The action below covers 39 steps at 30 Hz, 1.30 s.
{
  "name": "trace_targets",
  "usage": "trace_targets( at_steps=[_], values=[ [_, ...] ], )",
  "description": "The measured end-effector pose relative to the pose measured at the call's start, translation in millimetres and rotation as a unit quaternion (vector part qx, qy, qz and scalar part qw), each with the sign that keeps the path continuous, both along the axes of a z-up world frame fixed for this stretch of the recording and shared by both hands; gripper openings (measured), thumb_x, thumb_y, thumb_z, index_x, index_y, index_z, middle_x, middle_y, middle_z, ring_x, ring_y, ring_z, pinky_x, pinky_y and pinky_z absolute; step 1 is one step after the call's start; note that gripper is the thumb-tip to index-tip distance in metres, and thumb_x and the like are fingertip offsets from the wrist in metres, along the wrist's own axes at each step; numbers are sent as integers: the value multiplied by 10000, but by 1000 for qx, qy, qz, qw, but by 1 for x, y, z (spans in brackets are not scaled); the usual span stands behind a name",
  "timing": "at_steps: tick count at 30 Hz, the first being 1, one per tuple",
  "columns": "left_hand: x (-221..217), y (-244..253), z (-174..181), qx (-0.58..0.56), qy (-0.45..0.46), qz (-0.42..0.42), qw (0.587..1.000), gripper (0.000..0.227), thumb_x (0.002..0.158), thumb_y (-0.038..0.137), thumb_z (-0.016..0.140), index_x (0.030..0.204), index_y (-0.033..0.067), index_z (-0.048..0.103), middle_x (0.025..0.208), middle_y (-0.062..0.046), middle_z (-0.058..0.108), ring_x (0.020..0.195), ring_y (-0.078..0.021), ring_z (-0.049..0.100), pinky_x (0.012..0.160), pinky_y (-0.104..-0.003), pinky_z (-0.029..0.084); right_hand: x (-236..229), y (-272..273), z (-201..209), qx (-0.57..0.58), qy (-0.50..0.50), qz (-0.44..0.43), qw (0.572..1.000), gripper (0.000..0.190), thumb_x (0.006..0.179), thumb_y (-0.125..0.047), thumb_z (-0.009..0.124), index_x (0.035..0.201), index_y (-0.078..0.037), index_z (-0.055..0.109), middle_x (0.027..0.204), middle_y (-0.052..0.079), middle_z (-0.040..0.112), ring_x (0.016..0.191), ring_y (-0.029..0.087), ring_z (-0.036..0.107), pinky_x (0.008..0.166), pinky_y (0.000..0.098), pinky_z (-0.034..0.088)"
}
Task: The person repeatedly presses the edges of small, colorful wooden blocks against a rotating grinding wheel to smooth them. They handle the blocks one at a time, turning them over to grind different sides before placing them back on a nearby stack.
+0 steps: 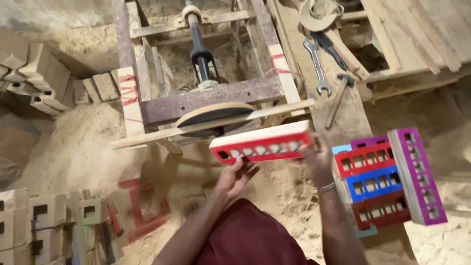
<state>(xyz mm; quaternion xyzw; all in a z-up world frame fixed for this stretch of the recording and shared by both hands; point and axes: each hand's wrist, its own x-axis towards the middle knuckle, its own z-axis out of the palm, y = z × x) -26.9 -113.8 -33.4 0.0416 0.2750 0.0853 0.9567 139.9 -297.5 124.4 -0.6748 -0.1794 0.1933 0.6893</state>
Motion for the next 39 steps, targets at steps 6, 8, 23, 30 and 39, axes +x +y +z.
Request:
trace_targets(
  at_steps=[6,8,23,30,39],
  values=[
    [-81,13,17,521,220,-100,819,935,772,322,861,1482,59,311,1396,-179,507,1249,-332,577,1030,-494,509,-69,42,46,-166,-392,164,890,558,795,-444,853,1134,-45,664,923,103,706,793,224,695,699,335,553],
    [-91,23,39,649,129,-85,745,1027,760,338,881,1524,41,262,1474,-177,441,1310,-328,499,1046,-474,483,-83,50,57,-226,-344,217,885,583,743,-461,870,1100,-44,673,867,110,709,699,238,672,632,351,541],
    [-64,48,85,450,168,-53,876,325,1075,261,434,1293,45,540,1168,-134,688,1009,-198,691,855,-384,593,-131,148,-93,-187,106,92,972,572,1070,-476,350,1248,-34,668,1107,97,752,1007,175,709,892,337,548],
    [-63,113,69,326,194,-96,920,347,1082,284,394,1174,10,585,1008,-139,720,797,-220,733,698,-415,641,-115,203,-124,-202,61,132,968,580,1065,-478,347,1174,-17,682,1071,132,758,968,192,707,884,348,549],
    [-57,139,45,319,235,-76,915,281,1046,193,505,1165,-26,634,968,-149,747,767,-225,734,651,-387,624,-117,228,-139,-288,-5,116,950,660,1047,-537,324,1043,-6,716,929,148,761,888,251,722,844,398,527]
  ],
)
